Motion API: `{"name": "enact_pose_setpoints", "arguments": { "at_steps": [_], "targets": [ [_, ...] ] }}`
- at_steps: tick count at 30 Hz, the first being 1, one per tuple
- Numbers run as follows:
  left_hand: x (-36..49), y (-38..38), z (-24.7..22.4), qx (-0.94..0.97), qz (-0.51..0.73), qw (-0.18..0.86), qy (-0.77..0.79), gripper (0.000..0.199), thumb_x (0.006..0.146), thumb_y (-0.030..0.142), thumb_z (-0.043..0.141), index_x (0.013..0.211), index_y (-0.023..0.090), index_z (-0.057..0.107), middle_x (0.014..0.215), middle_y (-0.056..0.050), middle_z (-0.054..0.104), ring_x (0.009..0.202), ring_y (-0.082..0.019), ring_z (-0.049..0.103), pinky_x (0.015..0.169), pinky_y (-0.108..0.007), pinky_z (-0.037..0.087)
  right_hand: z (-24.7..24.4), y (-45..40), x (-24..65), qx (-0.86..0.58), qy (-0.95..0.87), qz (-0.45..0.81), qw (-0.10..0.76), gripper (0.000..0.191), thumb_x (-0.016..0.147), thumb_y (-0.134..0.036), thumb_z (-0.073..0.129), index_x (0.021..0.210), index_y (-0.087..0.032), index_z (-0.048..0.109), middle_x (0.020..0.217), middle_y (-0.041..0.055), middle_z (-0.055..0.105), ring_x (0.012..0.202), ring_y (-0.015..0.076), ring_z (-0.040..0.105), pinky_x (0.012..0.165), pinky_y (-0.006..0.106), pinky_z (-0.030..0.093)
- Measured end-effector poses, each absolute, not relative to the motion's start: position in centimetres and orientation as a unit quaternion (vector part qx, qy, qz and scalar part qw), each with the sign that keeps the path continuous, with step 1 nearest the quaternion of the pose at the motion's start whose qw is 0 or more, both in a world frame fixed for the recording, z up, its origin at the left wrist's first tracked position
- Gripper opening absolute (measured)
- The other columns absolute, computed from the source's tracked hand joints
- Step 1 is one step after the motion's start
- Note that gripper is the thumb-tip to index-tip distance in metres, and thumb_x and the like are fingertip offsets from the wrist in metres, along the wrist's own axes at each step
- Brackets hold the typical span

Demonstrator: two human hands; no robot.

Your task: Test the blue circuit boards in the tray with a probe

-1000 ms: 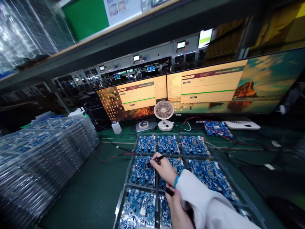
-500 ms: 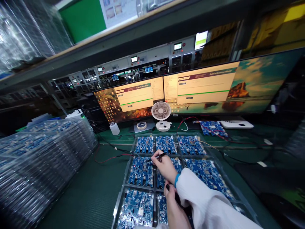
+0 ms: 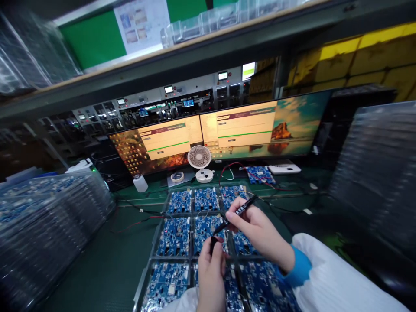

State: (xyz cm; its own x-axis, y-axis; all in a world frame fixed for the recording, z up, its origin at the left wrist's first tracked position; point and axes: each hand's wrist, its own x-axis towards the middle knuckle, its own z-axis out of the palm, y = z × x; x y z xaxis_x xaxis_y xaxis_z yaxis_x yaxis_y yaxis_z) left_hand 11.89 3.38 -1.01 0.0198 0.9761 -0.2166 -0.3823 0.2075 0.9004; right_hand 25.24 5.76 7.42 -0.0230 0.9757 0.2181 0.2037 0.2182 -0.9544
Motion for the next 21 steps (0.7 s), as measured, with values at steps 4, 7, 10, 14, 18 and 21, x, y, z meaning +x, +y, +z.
{"name": "enact_pose_setpoints", "arguments": {
  "at_steps": [4,7,10,14,18,21],
  "targets": [
    [11.6,3.1,-0.4,0.397,0.533,0.598,0.448,0.059,0.067,0.066,0.066,0.097,0.015,0.067,0.076,-0.003,0.063,0.069,-0.014,0.055,0.068,-0.024,0.044,7.6,4.6,25.9,-0.499,-0.605,0.384,0.487,0.049,0.078,-0.069,0.057,0.077,-0.021,0.049,0.068,-0.0004,0.051,0.063,0.0146,0.052,0.061,0.028,0.046],
    [11.4,2.7,-0.2,0.452,0.51,0.573,0.455,0.055,0.073,0.063,0.062,0.099,0.015,0.068,0.091,-0.007,0.067,0.085,-0.019,0.058,0.082,-0.029,0.044,7.2,4.4,26.3,-0.497,-0.615,0.387,0.475,0.048,0.079,-0.069,0.054,0.078,-0.021,0.049,0.066,-0.0009,0.05,0.062,0.0146,0.051,0.06,0.028,0.045],
    [11.4,2.2,-0.2,0.468,0.493,0.565,0.468,0.057,0.074,0.062,0.061,0.105,0.014,0.067,0.102,-0.011,0.068,0.094,-0.023,0.057,0.09,-0.032,0.042,6.7,4.1,26.7,-0.492,-0.63,0.39,0.458,0.047,0.08,-0.068,0.053,0.078,-0.021,0.048,0.066,-0.0012,0.048,0.061,0.0142,0.049,0.057,0.027,0.043],
    [11.6,1.4,-0.4,0.479,0.473,0.579,0.46,0.06,0.069,0.066,0.064,0.101,0.015,0.068,0.095,-0.01,0.068,0.088,-0.022,0.056,0.083,-0.032,0.044,6.3,3.1,27.1,-0.493,-0.643,0.384,0.443,0.044,0.082,-0.064,0.053,0.077,-0.021,0.049,0.068,-0.0005,0.049,0.061,0.0139,0.047,0.056,0.026,0.041],
    [11.8,0.4,-0.3,0.484,0.419,0.665,0.385,0.058,0.059,0.071,0.068,0.076,0.016,0.068,0.069,-0.004,0.061,0.061,-0.013,0.05,0.062,-0.027,0.041,5.8,1.0,27.5,-0.492,-0.666,0.381,0.412,0.038,0.082,-0.06,0.055,0.077,-0.022,0.053,0.074,0.0017,0.051,0.069,0.0163,0.049,0.062,0.028,0.045],
    [11.6,-0.4,-0.2,0.433,0.323,0.796,0.273,0.061,0.048,0.075,0.072,0.06,0.016,0.059,0.045,0.005,0.04,0.04,-0.008,0.035,0.047,-0.026,0.029,5.1,-0.9,28.2,-0.47,-0.687,0.396,0.388,0.031,0.084,-0.053,0.056,0.08,-0.022,0.055,0.079,0.0036,0.054,0.075,0.0183,0.052,0.069,0.031,0.048]
  ]
}}
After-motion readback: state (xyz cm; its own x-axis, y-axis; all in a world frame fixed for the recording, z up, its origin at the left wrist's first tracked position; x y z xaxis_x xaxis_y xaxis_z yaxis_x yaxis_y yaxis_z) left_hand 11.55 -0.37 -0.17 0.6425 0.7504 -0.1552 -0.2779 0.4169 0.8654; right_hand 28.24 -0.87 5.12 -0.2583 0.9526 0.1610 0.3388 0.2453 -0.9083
